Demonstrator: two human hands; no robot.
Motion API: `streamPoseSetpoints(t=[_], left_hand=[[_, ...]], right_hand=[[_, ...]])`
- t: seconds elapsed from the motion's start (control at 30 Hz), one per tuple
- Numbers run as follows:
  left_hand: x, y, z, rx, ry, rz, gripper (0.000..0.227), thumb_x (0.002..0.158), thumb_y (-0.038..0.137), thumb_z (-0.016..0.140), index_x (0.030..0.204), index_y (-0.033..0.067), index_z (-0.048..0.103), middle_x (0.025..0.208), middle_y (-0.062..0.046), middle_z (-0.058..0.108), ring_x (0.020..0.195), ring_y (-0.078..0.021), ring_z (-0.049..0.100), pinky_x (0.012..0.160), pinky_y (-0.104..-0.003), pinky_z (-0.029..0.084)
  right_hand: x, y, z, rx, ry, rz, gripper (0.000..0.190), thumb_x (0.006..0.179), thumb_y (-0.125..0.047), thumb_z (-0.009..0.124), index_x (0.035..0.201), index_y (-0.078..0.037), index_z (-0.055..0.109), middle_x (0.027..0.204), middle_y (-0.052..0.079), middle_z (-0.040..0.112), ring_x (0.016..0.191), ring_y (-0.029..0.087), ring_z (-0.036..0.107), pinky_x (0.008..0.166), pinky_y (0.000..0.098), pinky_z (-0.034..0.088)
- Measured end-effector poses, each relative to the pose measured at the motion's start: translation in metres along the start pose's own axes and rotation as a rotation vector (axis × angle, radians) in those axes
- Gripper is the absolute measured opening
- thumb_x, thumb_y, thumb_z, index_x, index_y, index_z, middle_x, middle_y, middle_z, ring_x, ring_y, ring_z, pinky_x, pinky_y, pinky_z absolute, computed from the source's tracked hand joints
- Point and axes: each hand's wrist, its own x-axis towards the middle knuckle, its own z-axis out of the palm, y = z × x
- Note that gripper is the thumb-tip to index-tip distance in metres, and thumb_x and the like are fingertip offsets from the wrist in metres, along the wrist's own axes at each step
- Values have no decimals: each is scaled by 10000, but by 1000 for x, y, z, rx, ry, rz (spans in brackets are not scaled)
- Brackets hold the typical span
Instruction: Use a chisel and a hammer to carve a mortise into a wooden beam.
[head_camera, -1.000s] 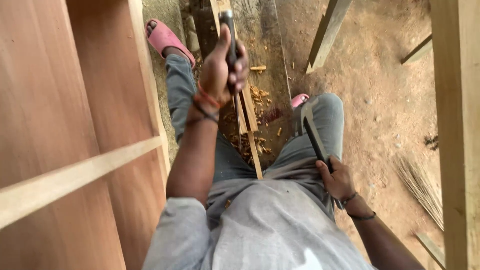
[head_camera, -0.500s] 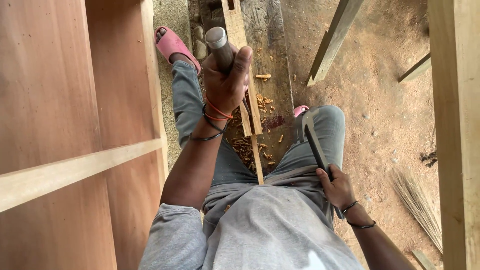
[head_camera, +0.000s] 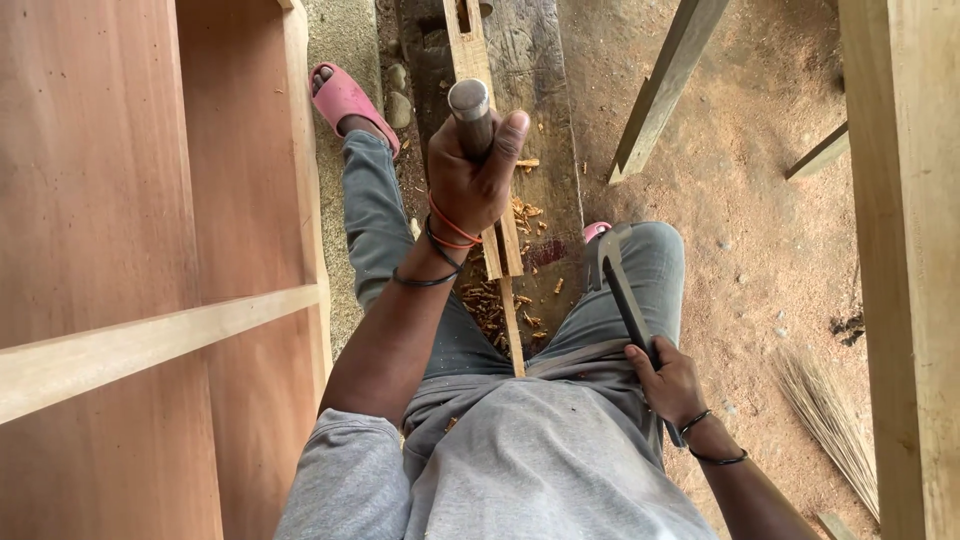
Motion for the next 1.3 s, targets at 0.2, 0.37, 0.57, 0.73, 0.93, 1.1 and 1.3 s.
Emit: streamPoseSetpoints(t=[0.2, 0.37, 0.57, 0.73, 0.93, 1.1, 1.3], left_hand=[[-4, 2, 1, -22, -19, 13, 305, 1060, 243, 713, 851, 81, 561, 706, 63, 499, 676, -47, 450, 632, -249, 414], [-9, 6, -1, 11, -36, 97, 339, 1072, 248, 708, 833, 82, 534, 681, 36, 508, 627, -54, 471, 589, -256, 429], [-24, 22, -3, 64, -110, 188, 328, 1050, 303, 705, 835, 76, 606, 670, 3, 609, 617, -101, 621, 583, -289, 503], [-33, 25, -1, 74, -171, 241, 337, 1032, 287, 718, 801, 73, 598, 657, -19, 584, 596, -121, 607, 570, -296, 481], [-38, 23, 0, 88, -192, 285, 308, 994, 216, 751, 779, 57, 598, 645, -50, 563, 570, -142, 565, 552, -304, 456], [-39, 16, -1, 112, -186, 262, 247, 972, 185, 766, 808, 58, 633, 666, -50, 606, 590, -140, 605, 583, -291, 494], [-35, -10, 2, 254, -187, 669, 69, 960, 182, 694, 942, 125, 727, 838, -47, 718, 769, -199, 723, 700, -333, 576]], right_hand=[[-1, 5, 1, -23, 3, 20, 428, 957, -428, 666, 877, -11, 609, 613, 163, 598, 553, 233, 544, 546, 409, 469], [-1, 0, 0, -28, 0, 4, 436, 954, -440, 659, 881, -14, 607, 620, 167, 606, 551, 240, 559, 548, 414, 472], [8, 17, -1, -10, -48, 35, 447, 963, -480, 626, 878, -41, 630, 620, 105, 624, 560, 209, 588, 517, 399, 484], [32, -24, -44, -84, -80, -1, 402, 1004, -461, 544, 952, -77, 650, 631, 32, 606, 540, 167, 582, 464, 355, 489], [-16, -174, -145, 221, 244, -651, 302, 1099, -356, 558, 1022, -64, 565, 646, -14, 569, 562, 62, 530, 497, 251, 425], [-42, -218, -159, -128, 322, -793, 379, 952, -422, 619, 1048, -61, 558, 656, 57, 613, 562, 199, 618, 491, 336, 473], [-41, -215, -155, -567, 117, -646, 400, 863, -457, 749, 930, -88, 610, 605, 123, 635, 545, 320, 666, 479, 433, 508]])
